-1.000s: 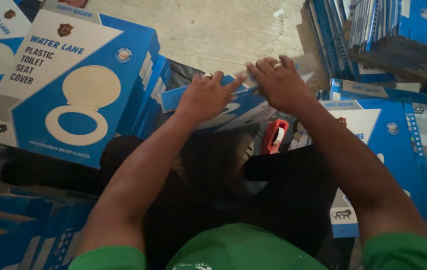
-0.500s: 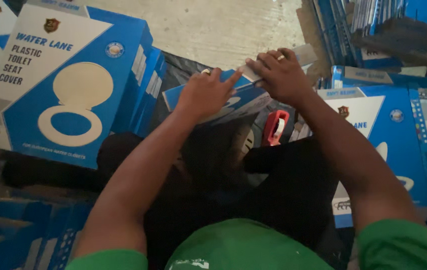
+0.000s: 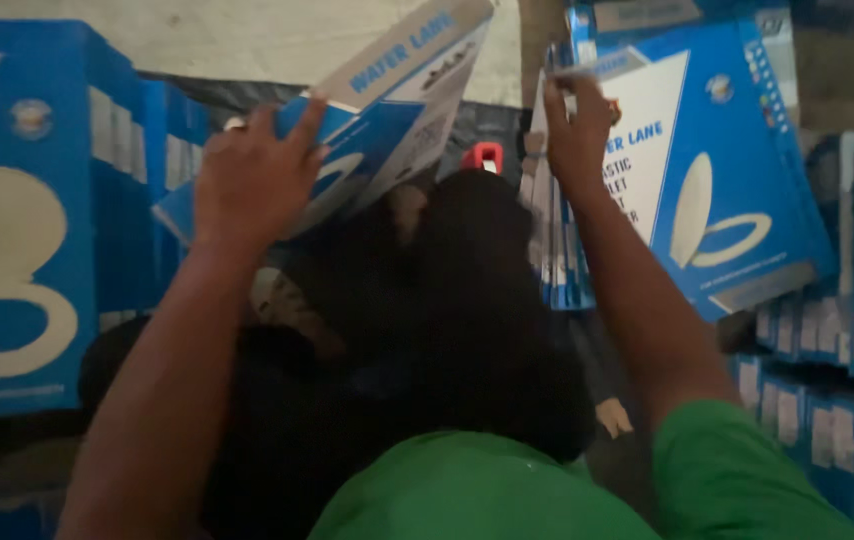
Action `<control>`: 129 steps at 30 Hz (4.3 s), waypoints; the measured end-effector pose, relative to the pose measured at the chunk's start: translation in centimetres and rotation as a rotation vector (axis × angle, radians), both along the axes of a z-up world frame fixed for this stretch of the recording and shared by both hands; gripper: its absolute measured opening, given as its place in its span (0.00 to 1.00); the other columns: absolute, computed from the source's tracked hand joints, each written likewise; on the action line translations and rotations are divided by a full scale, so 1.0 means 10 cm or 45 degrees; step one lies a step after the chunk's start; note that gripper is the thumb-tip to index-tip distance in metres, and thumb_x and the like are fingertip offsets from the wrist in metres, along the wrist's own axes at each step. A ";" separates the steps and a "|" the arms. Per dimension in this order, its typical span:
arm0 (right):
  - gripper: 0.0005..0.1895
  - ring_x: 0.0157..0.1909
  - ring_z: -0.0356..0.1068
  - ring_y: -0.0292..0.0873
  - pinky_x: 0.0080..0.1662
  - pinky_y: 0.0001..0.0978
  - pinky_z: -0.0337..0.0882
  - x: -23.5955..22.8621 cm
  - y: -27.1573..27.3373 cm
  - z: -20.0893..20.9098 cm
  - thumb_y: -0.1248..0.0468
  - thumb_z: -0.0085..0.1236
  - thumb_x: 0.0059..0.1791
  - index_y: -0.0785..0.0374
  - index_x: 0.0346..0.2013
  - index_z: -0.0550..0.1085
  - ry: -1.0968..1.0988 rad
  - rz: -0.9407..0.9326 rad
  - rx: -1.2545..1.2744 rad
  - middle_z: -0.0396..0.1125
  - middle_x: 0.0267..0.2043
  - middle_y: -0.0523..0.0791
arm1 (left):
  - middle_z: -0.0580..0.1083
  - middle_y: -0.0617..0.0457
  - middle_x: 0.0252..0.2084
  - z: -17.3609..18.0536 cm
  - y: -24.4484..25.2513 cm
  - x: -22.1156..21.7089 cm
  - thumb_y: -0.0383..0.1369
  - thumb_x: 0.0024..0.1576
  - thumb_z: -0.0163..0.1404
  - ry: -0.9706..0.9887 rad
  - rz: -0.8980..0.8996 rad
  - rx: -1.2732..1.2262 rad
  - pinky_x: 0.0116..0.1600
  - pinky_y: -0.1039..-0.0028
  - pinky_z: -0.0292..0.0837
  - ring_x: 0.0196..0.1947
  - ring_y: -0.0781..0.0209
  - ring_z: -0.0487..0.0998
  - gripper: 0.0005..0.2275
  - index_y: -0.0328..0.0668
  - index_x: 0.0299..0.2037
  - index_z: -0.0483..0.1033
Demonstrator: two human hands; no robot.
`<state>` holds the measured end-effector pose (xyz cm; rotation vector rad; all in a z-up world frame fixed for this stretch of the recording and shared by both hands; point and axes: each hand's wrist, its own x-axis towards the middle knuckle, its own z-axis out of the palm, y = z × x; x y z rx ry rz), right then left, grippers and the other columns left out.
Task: The person sits on the floor and repeatedly folds and tapes blue product boxes labeled 'Water Lane Plastic Toilet Seat Cover.' They use a handheld tape dispenser to seal the boxes and place the finished boxes into a stack.
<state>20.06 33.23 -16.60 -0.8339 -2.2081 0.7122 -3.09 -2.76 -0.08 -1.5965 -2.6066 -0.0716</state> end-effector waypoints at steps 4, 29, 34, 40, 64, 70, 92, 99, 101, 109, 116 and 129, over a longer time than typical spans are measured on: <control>0.21 0.41 0.73 0.50 0.42 0.43 0.72 0.88 0.03 -1.59 0.52 0.59 0.52 0.67 0.50 0.77 -0.767 -0.049 -1.042 0.74 0.42 0.52 | 0.73 0.33 0.55 -0.07 0.04 -0.07 0.45 0.69 0.47 -0.035 0.066 -0.167 0.44 0.52 0.73 0.40 0.37 0.78 0.26 0.57 0.77 0.62; 0.11 0.27 0.62 0.39 0.29 0.33 0.59 0.37 -0.29 -2.45 0.60 0.67 0.51 0.65 0.33 0.79 -0.847 -0.396 -1.497 0.66 0.28 0.45 | 0.71 0.37 0.62 -0.13 -0.04 -0.09 0.43 0.68 0.55 0.077 0.011 -0.152 0.47 0.61 0.72 0.43 0.50 0.77 0.28 0.58 0.78 0.59; 0.09 0.24 0.65 0.36 0.28 0.29 0.64 0.17 -0.32 -1.94 0.57 0.63 0.49 0.58 0.30 0.77 -1.116 -0.549 -1.391 0.69 0.25 0.43 | 0.70 0.37 0.62 -0.13 -0.04 -0.10 0.43 0.71 0.55 0.031 -0.009 -0.104 0.47 0.60 0.72 0.44 0.51 0.77 0.28 0.57 0.79 0.58; 0.06 0.26 0.68 0.39 0.27 0.31 0.64 0.32 -0.26 -2.39 0.68 0.67 0.47 0.65 0.34 0.76 -0.671 -0.481 -1.767 0.69 0.27 0.46 | 0.72 0.38 0.59 -0.16 -0.06 -0.11 0.44 0.68 0.56 0.120 -0.018 -0.123 0.43 0.63 0.72 0.39 0.53 0.77 0.28 0.57 0.77 0.61; 0.15 0.44 0.73 0.41 0.49 0.35 0.74 0.71 -0.65 -2.37 0.63 0.56 0.49 0.60 0.50 0.73 -0.061 -0.366 -2.038 0.71 0.42 0.43 | 0.69 0.41 0.62 -0.04 0.03 -0.13 0.42 0.67 0.58 0.168 0.010 -0.250 0.44 0.62 0.72 0.43 0.51 0.76 0.31 0.59 0.80 0.59; 0.13 0.39 0.68 0.40 0.47 0.31 0.70 1.13 -0.80 -2.87 0.66 0.61 0.50 0.69 0.46 0.72 -0.076 -0.447 -2.109 0.69 0.43 0.49 | 0.68 0.45 0.62 -0.09 0.01 -0.13 0.43 0.66 0.57 0.310 -0.003 -0.255 0.46 0.65 0.72 0.46 0.54 0.75 0.28 0.57 0.76 0.62; 0.04 0.33 0.61 0.38 0.35 0.30 0.59 1.32 -0.86 -3.27 0.65 0.60 0.54 0.62 0.41 0.76 0.163 -0.186 -2.124 0.65 0.33 0.41 | 0.71 0.45 0.53 -0.13 0.01 -0.19 0.45 0.67 0.58 0.400 -0.036 -0.327 0.35 0.71 0.69 0.35 0.61 0.73 0.25 0.53 0.72 0.65; 0.06 0.40 0.72 0.43 0.44 0.38 0.75 1.16 -0.91 -3.36 0.68 0.53 0.52 0.67 0.41 0.75 -0.039 -0.133 -2.005 0.71 0.37 0.46 | 0.70 0.45 0.55 -0.17 -0.06 -0.20 0.44 0.67 0.52 0.459 -0.098 -0.308 0.45 0.67 0.71 0.44 0.57 0.74 0.25 0.53 0.73 0.62; 0.09 0.40 0.74 0.43 0.43 0.38 0.74 1.24 -1.02 -3.25 0.64 0.54 0.53 0.65 0.44 0.77 -0.321 -0.266 -1.997 0.74 0.38 0.45 | 0.69 0.42 0.59 -0.13 0.02 -0.24 0.44 0.68 0.51 0.385 -0.094 -0.280 0.48 0.61 0.72 0.49 0.51 0.75 0.26 0.53 0.75 0.62; 0.09 0.48 0.72 0.47 0.48 0.37 0.71 0.93 -0.40 -1.10 0.64 0.54 0.57 0.63 0.51 0.70 0.227 0.079 -1.830 0.70 0.47 0.50 | 0.71 0.34 0.61 -0.18 0.10 -0.15 0.45 0.66 0.48 0.092 0.043 -0.102 0.47 0.54 0.74 0.47 0.40 0.79 0.24 0.59 0.73 0.63; 0.13 0.43 0.70 0.40 0.47 0.34 0.73 -0.15 -0.75 1.16 0.63 0.54 0.55 0.66 0.52 0.74 0.176 0.350 -1.294 0.71 0.44 0.45 | 0.74 0.39 0.58 -0.13 0.04 -0.07 0.43 0.64 0.47 0.231 -0.028 0.111 0.39 0.58 0.75 0.35 0.48 0.82 0.22 0.61 0.69 0.67; 0.14 0.41 0.70 0.39 0.43 0.31 0.72 -1.07 -1.58 1.24 0.56 0.62 0.51 0.65 0.42 0.75 0.028 0.321 -1.414 0.70 0.38 0.43 | 0.74 0.44 0.48 -0.16 -0.06 0.05 0.45 0.59 0.51 0.014 -0.022 0.392 0.40 0.58 0.73 0.37 0.47 0.80 0.22 0.59 0.65 0.72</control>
